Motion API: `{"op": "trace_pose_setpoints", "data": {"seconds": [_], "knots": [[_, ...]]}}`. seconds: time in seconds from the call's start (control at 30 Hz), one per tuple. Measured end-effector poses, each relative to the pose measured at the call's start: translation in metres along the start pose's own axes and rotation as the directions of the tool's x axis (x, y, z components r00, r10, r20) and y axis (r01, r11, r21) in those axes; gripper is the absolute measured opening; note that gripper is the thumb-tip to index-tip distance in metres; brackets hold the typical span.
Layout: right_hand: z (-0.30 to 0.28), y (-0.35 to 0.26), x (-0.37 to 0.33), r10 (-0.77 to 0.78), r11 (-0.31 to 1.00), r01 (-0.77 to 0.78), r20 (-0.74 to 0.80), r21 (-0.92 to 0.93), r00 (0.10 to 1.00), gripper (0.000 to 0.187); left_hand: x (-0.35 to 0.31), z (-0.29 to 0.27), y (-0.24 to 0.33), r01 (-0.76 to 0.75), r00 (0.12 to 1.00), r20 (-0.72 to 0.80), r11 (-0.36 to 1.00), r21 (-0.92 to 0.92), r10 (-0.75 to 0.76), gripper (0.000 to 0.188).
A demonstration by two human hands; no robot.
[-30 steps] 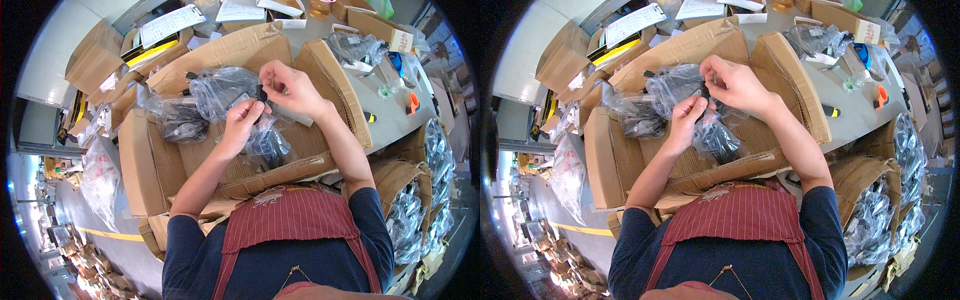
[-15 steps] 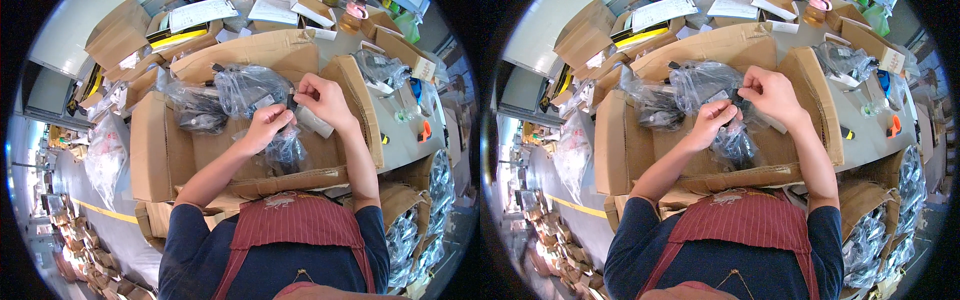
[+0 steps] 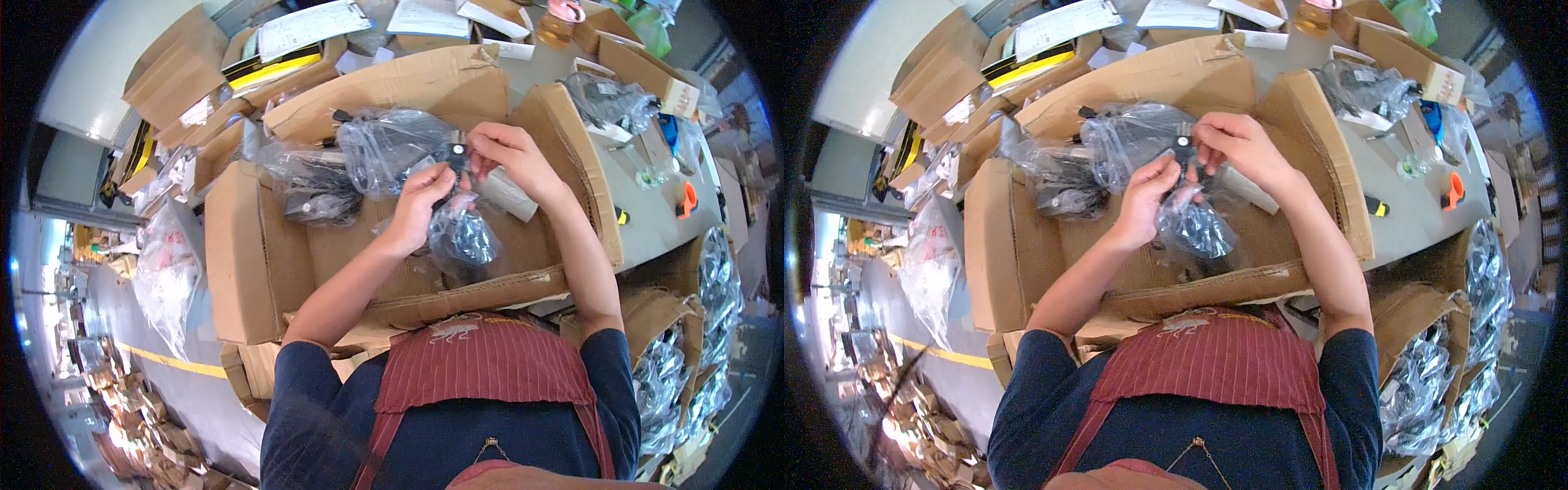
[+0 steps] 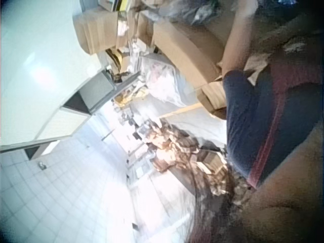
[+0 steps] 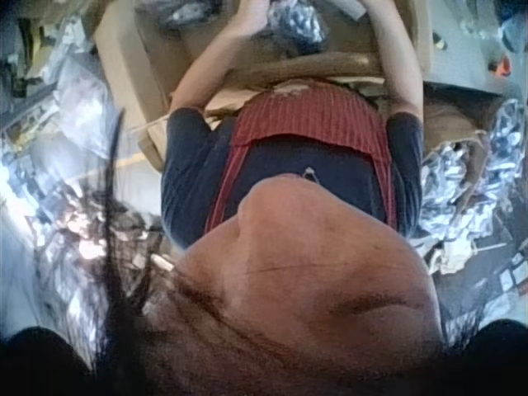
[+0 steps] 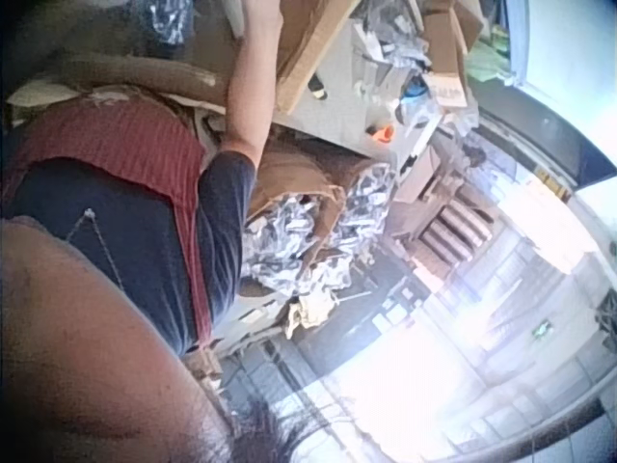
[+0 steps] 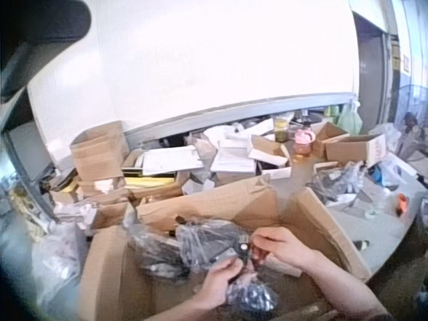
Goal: The person picks up power strips wrapped in plastic, handles a small piece of paper, and places two power strips together by hand in a large cardboard box.
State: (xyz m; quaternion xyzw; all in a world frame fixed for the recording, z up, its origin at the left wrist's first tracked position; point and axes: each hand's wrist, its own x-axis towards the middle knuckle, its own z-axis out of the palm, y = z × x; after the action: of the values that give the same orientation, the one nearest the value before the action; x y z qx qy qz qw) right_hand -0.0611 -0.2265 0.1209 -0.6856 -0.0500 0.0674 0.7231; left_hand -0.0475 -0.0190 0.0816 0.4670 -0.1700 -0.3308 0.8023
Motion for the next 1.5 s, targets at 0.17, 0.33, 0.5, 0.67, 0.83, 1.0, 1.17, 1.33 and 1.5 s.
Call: {"op": "trace_pose_setpoints", "data": {"seconds": [0.17, 0.33, 0.5, 0.67, 0.83, 1.0, 1.17, 1.33, 1.5], "knots": [[0.001, -0.001, 0.002, -0.037, 0.999, 0.039, 0.079, -0.02, 0.996, 0.016, -0.003, 0.005, 0.011, 0.046, 0.991, -0.119, 0.997, -0.062, -0.053, 0.025], [0.007, -0.009, -0.004, -0.132, 0.991, 0.128, 0.128, 0.038, 0.983, 0.013, 0.0, 0.004, 0.015, 0.005, 1.0, 0.012, 0.989, -0.145, -0.004, 0.031], [0.012, -0.013, -0.007, -0.148, 0.989, 0.14, 0.18, 0.057, 0.972, 0.012, 0.0, -0.003, 0.017, 0.05, 0.979, 0.205, 0.954, -0.295, 0.013, 0.029], [0.007, -0.007, -0.004, -0.113, 0.993, 0.108, 0.189, 0.039, 0.975, 0.013, 0.003, -0.004, 0.018, 0.129, 0.968, 0.247, 0.918, -0.374, -0.036, 0.029], [0.012, 0.0, 0.0, -0.138, 0.99, 0.129, 0.259, 0.05, 0.956, 0.017, 0.003, 0.003, 0.021, 0.124, 0.968, 0.251, 0.915, -0.384, -0.026, 0.026], [0.012, -0.003, -0.002, -0.115, 0.993, 0.114, 0.228, 0.019, 0.967, 0.018, 0.004, 0.003, 0.018, 0.158, 0.967, 0.248, 0.911, -0.382, -0.064, 0.026], [0.016, 0.001, -0.002, -0.11, 0.993, 0.114, 0.166, -0.018, 0.98, 0.02, 0.004, 0.005, 0.018, 0.138, 0.979, 0.183, 0.944, -0.298, -0.086, 0.028], [0.016, 0.008, -0.001, -0.069, 0.996, 0.07, 0.005, -0.051, 0.998, 0.023, 0.006, 0.01, 0.024, 0.066, 0.997, -0.023, 0.997, -0.05, -0.067, 0.031], [0.013, 0.011, 0.002, -0.031, 0.997, 0.031, -0.003, -0.067, 1.0, 0.021, 0.009, 0.001, 0.007, -0.064, 0.994, -0.081, 0.99, 0.13, 0.075, 0.022]]}}
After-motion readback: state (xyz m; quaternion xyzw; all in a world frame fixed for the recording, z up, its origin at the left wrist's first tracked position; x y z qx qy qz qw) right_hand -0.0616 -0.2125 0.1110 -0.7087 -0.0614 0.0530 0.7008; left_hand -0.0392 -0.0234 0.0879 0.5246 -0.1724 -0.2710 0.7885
